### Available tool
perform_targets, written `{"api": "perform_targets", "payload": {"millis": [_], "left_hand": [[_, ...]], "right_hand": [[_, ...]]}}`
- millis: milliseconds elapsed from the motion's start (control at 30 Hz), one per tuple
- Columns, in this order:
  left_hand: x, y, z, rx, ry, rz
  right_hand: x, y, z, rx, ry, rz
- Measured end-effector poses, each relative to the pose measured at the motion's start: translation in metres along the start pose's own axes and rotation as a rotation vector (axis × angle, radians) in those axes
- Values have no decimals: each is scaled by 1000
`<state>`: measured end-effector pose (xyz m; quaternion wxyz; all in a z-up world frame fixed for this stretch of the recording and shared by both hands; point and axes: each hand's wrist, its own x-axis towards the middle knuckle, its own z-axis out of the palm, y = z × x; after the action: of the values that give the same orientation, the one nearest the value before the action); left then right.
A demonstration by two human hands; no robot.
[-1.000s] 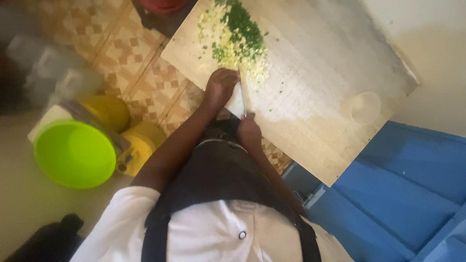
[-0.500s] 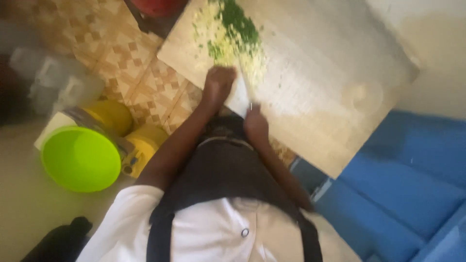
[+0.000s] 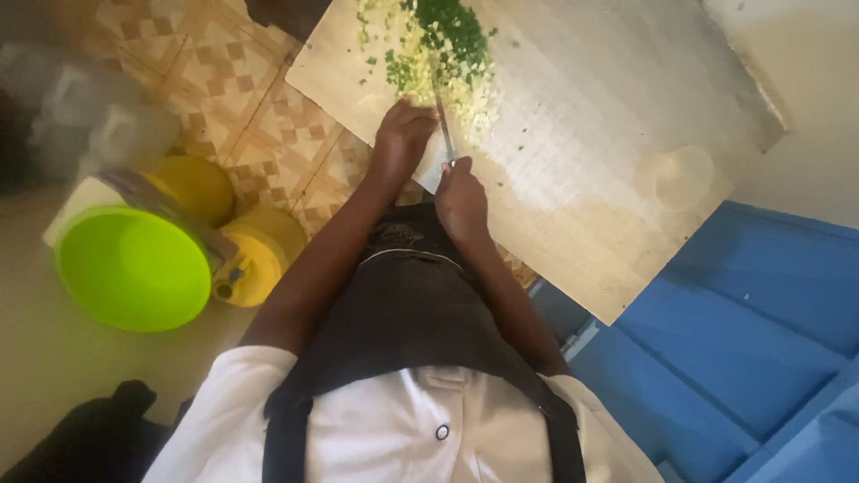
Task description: Finely chopping a bunch of green onions on a wooden cutting board using a kitchen knife.
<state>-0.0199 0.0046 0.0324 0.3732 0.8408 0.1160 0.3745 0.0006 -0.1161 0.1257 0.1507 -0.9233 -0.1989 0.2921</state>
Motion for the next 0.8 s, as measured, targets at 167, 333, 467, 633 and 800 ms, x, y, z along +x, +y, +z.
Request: {"api": "perform_targets", "payload": {"millis": [167,333,467,633,800], "left_hand": [[-1,-4,4,-6,-4,-19],[-1,-5,4,4,-15,-22],[-4,-5,6,7,-23,-36],[15,8,-8,39,-61,-49],[6,-1,7,19,5,19]], "right_hand": [[10,-6,1,-3,-31,26],[31,-10,14,16,10,-16],[15,0,21,-89,3,-42],[-14,86,69,-113,28,-82],[19,39,42,-67,101,-166]]}}
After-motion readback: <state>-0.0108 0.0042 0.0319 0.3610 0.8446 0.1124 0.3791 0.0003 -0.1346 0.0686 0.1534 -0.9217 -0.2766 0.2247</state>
